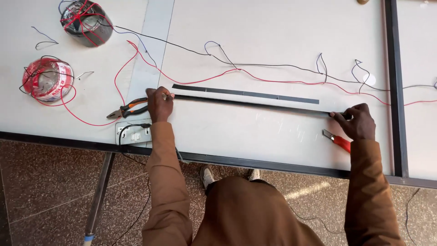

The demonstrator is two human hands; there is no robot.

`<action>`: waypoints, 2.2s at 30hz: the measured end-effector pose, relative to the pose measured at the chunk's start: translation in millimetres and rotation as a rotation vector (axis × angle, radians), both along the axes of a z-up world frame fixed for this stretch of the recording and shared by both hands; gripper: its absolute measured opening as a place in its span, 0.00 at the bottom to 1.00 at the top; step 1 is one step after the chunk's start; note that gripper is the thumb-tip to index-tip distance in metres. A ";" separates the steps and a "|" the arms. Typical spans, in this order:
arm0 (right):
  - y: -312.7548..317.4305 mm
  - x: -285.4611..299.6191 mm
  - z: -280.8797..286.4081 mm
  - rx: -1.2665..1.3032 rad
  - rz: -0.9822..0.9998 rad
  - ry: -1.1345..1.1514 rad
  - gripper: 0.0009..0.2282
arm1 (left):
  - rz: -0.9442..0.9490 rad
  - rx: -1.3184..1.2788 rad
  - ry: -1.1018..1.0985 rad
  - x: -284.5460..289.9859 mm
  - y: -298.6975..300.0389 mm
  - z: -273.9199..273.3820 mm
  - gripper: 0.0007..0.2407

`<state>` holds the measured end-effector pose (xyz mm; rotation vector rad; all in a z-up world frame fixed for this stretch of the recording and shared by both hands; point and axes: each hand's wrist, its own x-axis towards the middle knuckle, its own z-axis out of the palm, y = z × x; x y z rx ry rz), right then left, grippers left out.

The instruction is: Connecting electrical wires and securing them with tape inside a sign frame.

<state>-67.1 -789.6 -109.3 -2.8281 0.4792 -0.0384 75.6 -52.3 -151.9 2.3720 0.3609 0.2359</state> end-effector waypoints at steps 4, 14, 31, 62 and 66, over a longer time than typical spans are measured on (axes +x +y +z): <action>1.5 -1.4 -2.3 0.019 -0.034 -0.018 0.29 | -0.045 -0.045 0.021 -0.5 6.0 7.7 0.07; 10.6 -17.0 -7.9 0.022 -0.060 -0.026 0.30 | -0.100 0.074 0.221 10.6 14.0 8.7 0.08; 39.5 -15.7 11.1 -0.036 -0.071 -0.064 0.27 | -0.120 0.262 -0.079 -60.2 -77.2 28.1 0.23; 9.9 12.4 -23.4 -0.109 0.088 0.052 0.29 | -0.961 0.457 0.186 -155.4 -540.2 43.0 0.47; 12.2 -9.0 23.0 0.254 0.116 -0.116 0.32 | -0.978 0.422 0.130 -151.7 -534.9 35.6 0.44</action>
